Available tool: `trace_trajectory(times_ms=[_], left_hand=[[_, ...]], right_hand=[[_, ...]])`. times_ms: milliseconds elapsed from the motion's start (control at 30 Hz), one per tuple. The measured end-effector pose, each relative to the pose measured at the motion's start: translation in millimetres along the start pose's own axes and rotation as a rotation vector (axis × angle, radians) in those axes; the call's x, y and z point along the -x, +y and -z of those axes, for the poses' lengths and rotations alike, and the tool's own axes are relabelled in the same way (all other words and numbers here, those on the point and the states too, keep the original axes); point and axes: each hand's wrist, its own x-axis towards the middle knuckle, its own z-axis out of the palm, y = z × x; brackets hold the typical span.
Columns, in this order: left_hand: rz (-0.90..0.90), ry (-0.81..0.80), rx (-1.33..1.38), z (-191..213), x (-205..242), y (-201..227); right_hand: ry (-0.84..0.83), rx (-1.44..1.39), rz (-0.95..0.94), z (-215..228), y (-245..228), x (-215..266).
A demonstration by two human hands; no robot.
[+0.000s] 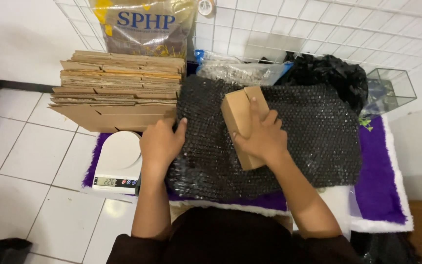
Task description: The person weighs a small bag of white gravel on a scale, places the bag inside a larger bag of gravel, puts that bag into a cardboard box, and then wraps the box in black bubble wrap, securing it with tape.
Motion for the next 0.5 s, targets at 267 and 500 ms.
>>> trace_trajectory(times_ms=[267,500], left_hand=[[-0.066,-0.195,0.115,-19.1,-6.1,-9.4],[-0.078,-0.136,0.215,-35.6,-22.7,-15.8]], right_hand=[[0.083,0.064,-0.066,7.6,11.8,-32.1],[0.030,0.052,-0.009,30.8,-33.8,5.6]])
